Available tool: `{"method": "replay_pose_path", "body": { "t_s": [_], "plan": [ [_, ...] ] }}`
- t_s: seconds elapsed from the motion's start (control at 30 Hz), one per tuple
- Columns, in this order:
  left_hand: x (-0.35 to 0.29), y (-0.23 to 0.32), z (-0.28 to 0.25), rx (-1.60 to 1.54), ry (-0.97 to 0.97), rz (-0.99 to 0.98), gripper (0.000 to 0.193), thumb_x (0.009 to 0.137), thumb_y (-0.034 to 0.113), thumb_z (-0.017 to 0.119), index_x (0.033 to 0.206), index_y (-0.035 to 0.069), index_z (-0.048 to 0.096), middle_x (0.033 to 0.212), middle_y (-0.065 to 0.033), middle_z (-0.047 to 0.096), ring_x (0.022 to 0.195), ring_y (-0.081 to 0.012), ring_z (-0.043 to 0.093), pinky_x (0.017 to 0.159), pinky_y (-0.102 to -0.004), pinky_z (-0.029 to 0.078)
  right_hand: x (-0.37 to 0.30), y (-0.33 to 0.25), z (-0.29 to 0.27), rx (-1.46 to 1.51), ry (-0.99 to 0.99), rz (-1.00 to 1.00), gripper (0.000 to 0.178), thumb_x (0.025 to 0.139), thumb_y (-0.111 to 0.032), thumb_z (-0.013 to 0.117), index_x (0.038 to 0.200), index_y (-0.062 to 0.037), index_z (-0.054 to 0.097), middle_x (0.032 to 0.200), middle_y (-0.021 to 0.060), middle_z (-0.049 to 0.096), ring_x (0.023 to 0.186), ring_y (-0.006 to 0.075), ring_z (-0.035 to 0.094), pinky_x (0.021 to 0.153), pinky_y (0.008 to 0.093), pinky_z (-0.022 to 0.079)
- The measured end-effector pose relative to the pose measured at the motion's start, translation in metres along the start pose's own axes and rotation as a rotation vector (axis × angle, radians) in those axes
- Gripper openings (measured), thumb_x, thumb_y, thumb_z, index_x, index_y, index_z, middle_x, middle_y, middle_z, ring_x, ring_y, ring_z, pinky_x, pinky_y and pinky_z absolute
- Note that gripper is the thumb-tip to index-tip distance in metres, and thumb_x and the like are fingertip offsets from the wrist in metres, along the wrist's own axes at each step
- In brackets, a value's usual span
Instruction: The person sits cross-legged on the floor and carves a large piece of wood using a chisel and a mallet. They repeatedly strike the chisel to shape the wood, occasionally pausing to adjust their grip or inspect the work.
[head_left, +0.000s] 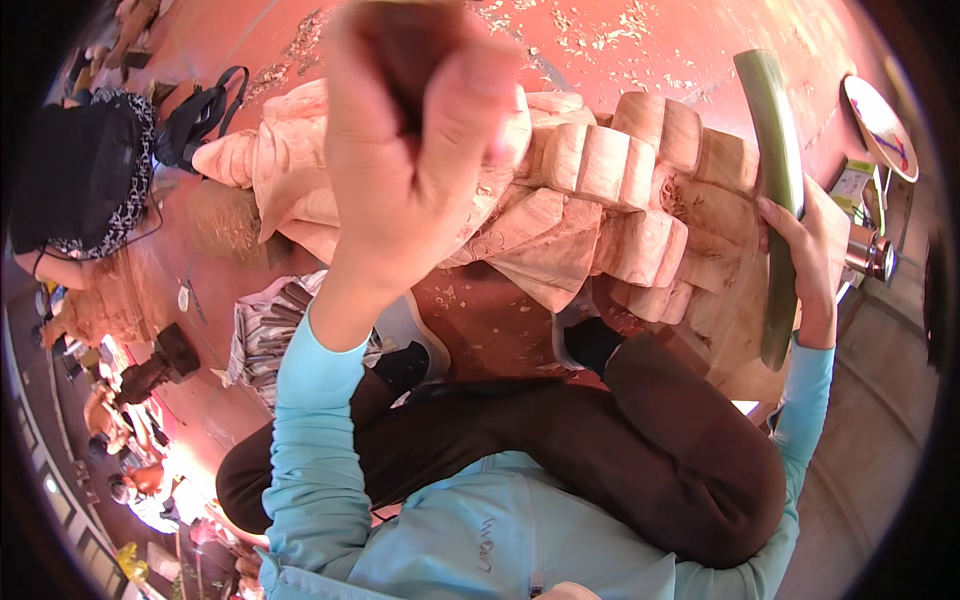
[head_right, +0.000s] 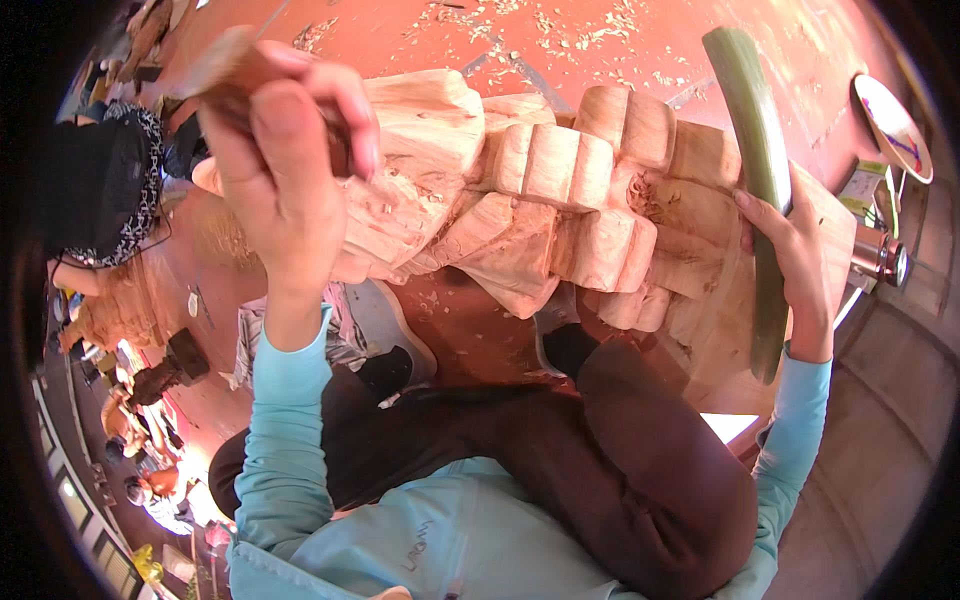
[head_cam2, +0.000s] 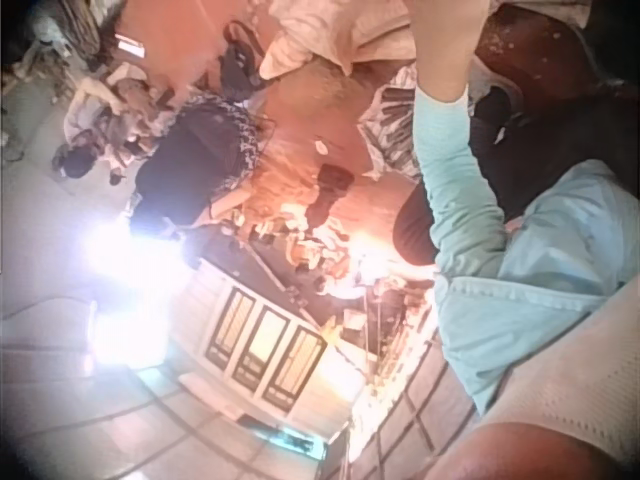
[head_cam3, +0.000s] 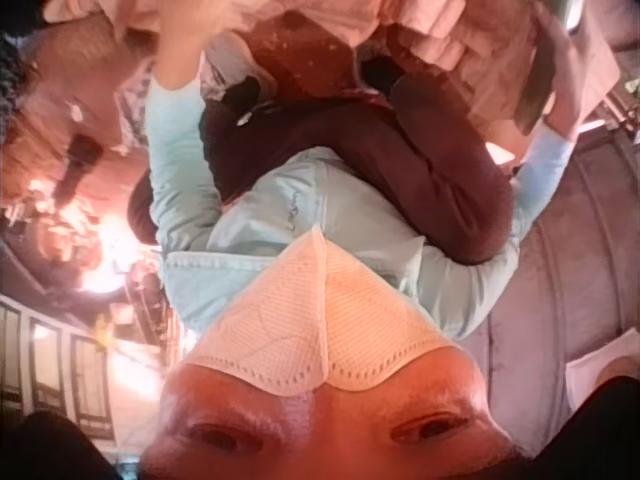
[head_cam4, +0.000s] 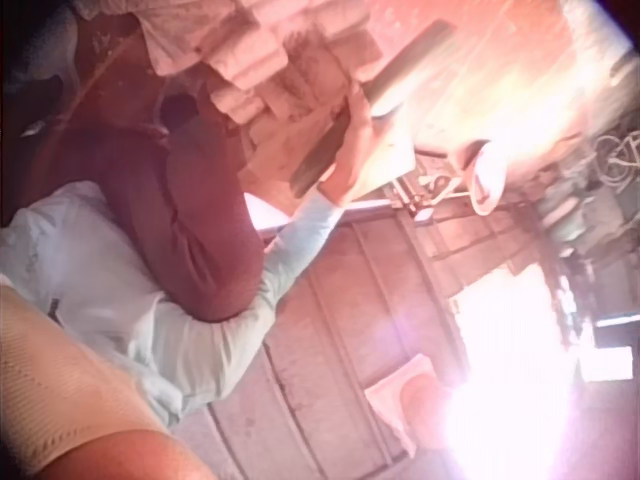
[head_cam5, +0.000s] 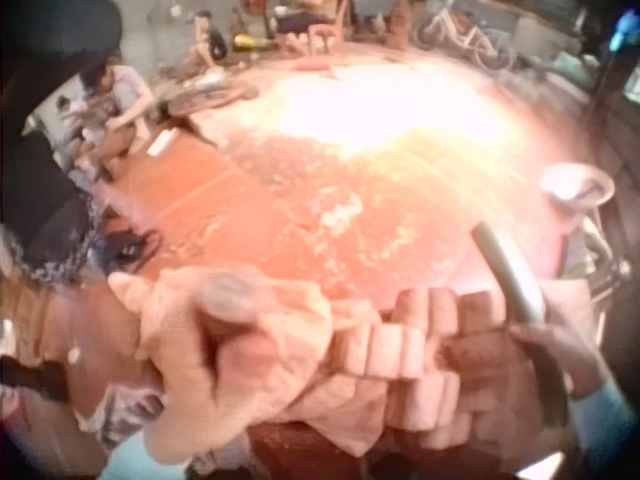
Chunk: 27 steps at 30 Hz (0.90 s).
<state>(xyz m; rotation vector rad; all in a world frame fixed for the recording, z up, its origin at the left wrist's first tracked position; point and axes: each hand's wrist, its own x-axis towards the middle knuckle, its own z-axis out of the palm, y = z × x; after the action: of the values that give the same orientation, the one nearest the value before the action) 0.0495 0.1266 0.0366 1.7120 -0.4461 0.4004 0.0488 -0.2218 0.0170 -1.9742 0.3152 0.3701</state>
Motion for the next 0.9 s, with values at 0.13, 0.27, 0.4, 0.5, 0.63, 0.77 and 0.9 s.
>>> {"method": "replay_pose_path", "body": {
  "t_s": [0.13, 0.27, 0.4, 0.5, 0.63, 0.77, 0.9],
  "plan": [
    [0.001, -0.025, 0.015, -0.144, 0.074, 0.135, 0.013, 0.097, 0.016, 0.047, 0.098, 0.003, 0.046, 0.069, -0.0076, 0.052, 0.057, -0.0146, 0.048, 0.056, -0.0298, 0.044, 0.001, 0.000, 0.002, 0.022, -0.019, -0.013, 0.039, 0.082, -0.014, 0.067, 0.116, -0.0034, 0.051, 0.074, 0.0002, 0.051, 0.054, 0.0073, 0.048, 0.049, 0.0223, 0.038],
    [-0.014, -0.048, 0.031, -0.441, 0.098, 0.229, 0.013, 0.093, 0.008, 0.054, 0.083, 0.003, 0.045, 0.066, -0.0033, 0.049, 0.055, -0.0098, 0.046, 0.053, -0.0227, 0.040, 0.000, -0.001, -0.001, 0.008, -0.016, 0.003, 0.040, 0.082, -0.015, 0.067, 0.117, -0.0034, 0.051, 0.075, 0.0001, 0.051, 0.055, 0.0071, 0.049, 0.050, 0.0222, 0.038],
    [-0.051, -0.055, 0.033, -0.424, 0.263, 0.126, 0.014, 0.094, 0.008, 0.049, 0.085, 0.005, 0.039, 0.061, -0.0049, 0.047, 0.052, -0.0121, 0.044, 0.049, -0.0252, 0.040, 0.001, -0.002, 0.003, 0.008, -0.010, 0.001, 0.041, 0.082, -0.015, 0.067, 0.118, -0.0036, 0.050, 0.075, 0.0002, 0.051, 0.056, 0.0070, 0.049, 0.050, 0.0221, 0.039],
    [-0.066, -0.041, 0.030, -0.445, 0.332, 0.066, 0.016, 0.095, 0.010, 0.047, 0.085, 0.005, 0.035, 0.060, -0.0061, 0.047, 0.052, -0.0129, 0.045, 0.045, -0.0279, 0.039, -0.002, 0.000, 0.003, 0.023, -0.001, 0.012, 0.042, 0.081, -0.016, 0.067, 0.118, -0.0036, 0.050, 0.075, 0.0004, 0.051, 0.056, 0.0072, 0.049, 0.050, 0.0219, 0.039],
    [-0.074, -0.029, 0.028, -0.353, 0.139, 0.131, 0.022, 0.087, 0.011, 0.059, 0.076, 0.004, 0.041, 0.061, -0.0049, 0.049, 0.049, -0.0176, 0.047, 0.046, -0.0302, 0.041, 0.000, 0.002, 0.000, 0.025, -0.016, 0.012, 0.042, 0.081, -0.016, 0.068, 0.117, -0.0037, 0.051, 0.075, 0.0005, 0.051, 0.056, 0.0073, 0.049, 0.050, 0.0216, 0.039],
    [-0.061, -0.033, 0.031, -0.239, -0.100, 0.397, 0.027, 0.090, 0.020, 0.059, 0.077, 0.002, 0.045, 0.060, -0.0061, 0.049, 0.046, -0.0198, 0.048, 0.043, -0.0328, 0.041, 0.001, 0.003, -0.001, 0.021, -0.020, 0.002, 0.043, 0.081, -0.016, 0.068, 0.118, -0.0041, 0.050, 0.075, 0.0003, 0.051, 0.056, 0.0072, 0.049, 0.050, 0.0214, 0.039],
    [-0.071, -0.050, 0.027, -0.189, -0.165, 0.408, 0.019, 0.081, 0.004, 0.058, 0.073, 0.003, 0.041, 0.058, -0.0070, 0.048, 0.046, -0.0210, 0.047, 0.044, -0.0336, 0.041, 0.001, 0.000, 0.001, 0.029, -0.021, -0.010, 0.045, 0.081, -0.016, 0.067, 0.121, -0.0043, 0.050, 0.075, -0.0001, 0.051, 0.056, 0.0068, 0.049, 0.050, 0.0209, 0.039]
  ]
}}
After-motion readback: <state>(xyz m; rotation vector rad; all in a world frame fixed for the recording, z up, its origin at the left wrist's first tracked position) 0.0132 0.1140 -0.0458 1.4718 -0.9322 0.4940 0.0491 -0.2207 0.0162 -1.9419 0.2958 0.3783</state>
